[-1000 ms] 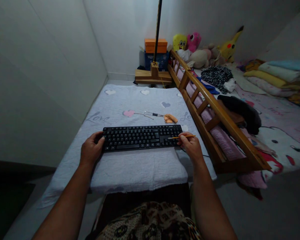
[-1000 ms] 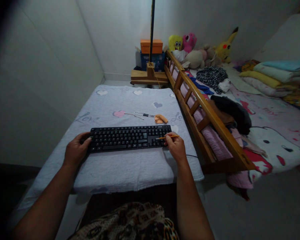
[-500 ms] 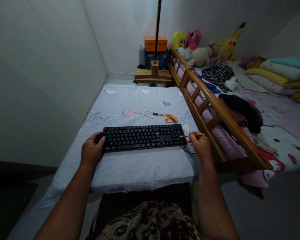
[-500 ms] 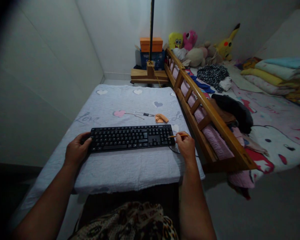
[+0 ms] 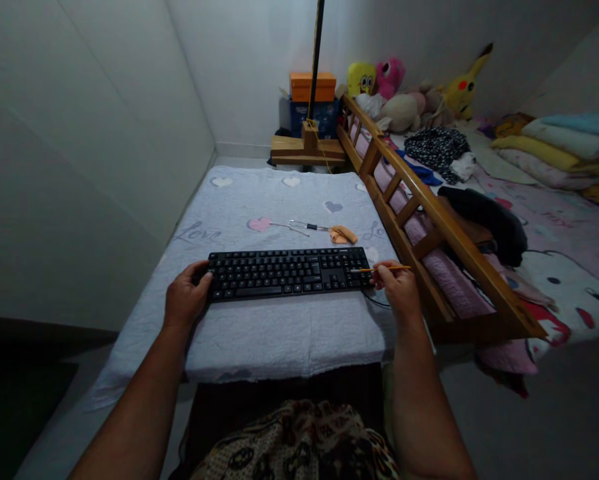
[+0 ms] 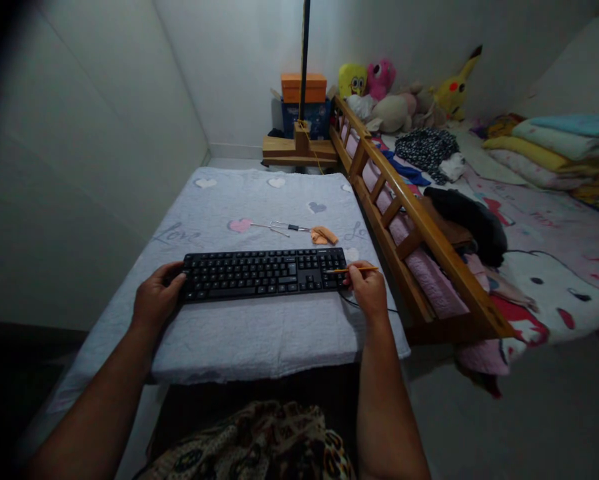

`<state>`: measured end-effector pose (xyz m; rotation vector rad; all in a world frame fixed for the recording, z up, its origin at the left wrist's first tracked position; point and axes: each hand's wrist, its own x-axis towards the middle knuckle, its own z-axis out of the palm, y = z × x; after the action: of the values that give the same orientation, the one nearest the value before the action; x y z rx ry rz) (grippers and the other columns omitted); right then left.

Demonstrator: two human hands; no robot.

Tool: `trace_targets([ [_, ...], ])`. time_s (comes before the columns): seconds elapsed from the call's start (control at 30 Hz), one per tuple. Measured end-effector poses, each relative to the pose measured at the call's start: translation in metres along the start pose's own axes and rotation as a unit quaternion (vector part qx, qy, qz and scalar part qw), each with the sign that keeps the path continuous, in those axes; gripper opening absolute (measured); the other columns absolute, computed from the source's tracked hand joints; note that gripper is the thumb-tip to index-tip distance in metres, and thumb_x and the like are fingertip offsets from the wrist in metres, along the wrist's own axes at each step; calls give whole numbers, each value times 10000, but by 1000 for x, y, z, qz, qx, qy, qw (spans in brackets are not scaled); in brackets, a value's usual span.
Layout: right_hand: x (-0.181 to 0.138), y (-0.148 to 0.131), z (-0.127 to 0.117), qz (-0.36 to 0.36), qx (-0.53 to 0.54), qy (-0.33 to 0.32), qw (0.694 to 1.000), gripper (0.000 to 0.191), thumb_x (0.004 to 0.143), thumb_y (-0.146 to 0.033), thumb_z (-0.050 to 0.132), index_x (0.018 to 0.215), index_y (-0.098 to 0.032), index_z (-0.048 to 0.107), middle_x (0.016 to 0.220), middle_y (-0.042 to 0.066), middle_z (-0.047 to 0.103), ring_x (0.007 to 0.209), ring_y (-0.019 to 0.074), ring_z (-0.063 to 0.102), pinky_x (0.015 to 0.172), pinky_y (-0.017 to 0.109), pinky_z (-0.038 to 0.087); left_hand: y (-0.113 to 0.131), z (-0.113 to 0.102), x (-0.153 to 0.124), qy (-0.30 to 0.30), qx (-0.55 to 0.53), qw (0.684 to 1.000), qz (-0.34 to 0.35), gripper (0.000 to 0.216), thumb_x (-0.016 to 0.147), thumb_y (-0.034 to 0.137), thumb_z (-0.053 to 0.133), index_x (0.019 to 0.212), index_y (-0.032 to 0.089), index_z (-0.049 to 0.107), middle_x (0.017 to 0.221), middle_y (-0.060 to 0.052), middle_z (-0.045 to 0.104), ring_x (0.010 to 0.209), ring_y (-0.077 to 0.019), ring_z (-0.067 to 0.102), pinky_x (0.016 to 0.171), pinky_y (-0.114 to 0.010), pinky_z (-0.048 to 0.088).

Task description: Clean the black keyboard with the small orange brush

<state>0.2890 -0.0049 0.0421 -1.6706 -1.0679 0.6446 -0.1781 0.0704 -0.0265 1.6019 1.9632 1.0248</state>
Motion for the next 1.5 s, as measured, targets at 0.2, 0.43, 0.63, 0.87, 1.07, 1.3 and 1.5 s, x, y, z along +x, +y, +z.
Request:
trace_targets([
  [0.2,5,8,-1,0,-41,14,999,371,792,-579,651,807,-213,709,687,47,721,600,225,708,550,320,529,-2,0,1,-1,-8,1000,-1,466,888,467,602,1257,224,750,1282,-116,794,1207,-326,745,1121,-490,558],
  [0.43,2,2,-14,-11,-61,60,996,338,795,-554,638,799,-222,700,664,41,711,586,225,701,561,323,535,-2,1,1,9,1,1000,0,458,877,465,607,1243,234,757,1259,-100,798,1185,-319,750,1114,-475,566],
  [0.63,-14,-6,15,12,-4,-53,999,335,809,-556,649,811,-227,710,674,34,710,590,215,698,545,303,525,-2,0,0,6,-4,1000,4,456,883,471,610,1249,239,753,1237,-87,804,1161,-305,754,1098,-458,573],
  [0.87,-11,-4,4,-16,-96,-28,995,305,829,-526,584,786,-244,692,631,32,700,620,237,703,636,337,539,-3,0,0,0,-3,1000,-1,481,885,478,601,1270,231,749,1260,-97,797,1181,-306,750,1124,-462,560],
  [1.07,-6,2,-19,-43,-157,21,986,304,846,-518,571,766,-247,684,627,41,707,659,250,715,669,345,530,-3,1,0,3,2,1000,4,455,886,475,607,1248,244,756,1245,-89,799,1177,-304,750,1122,-457,563],
  [1.3,-15,-11,-5,-9,-42,2,999,293,796,-527,623,794,-240,684,674,33,703,615,232,704,582,327,521,-3,1,0,5,-1,1000,-5,450,877,468,619,1243,246,758,1209,-79,802,1136,-295,756,1093,-441,578],
  [1.5,-17,-9,16,9,-38,-53,998,316,806,-549,620,813,-241,691,646,21,692,610,233,706,578,321,513,0,0,0,5,6,1000,1,457,882,465,610,1249,235,757,1219,-86,802,1136,-298,755,1085,-445,576],
])
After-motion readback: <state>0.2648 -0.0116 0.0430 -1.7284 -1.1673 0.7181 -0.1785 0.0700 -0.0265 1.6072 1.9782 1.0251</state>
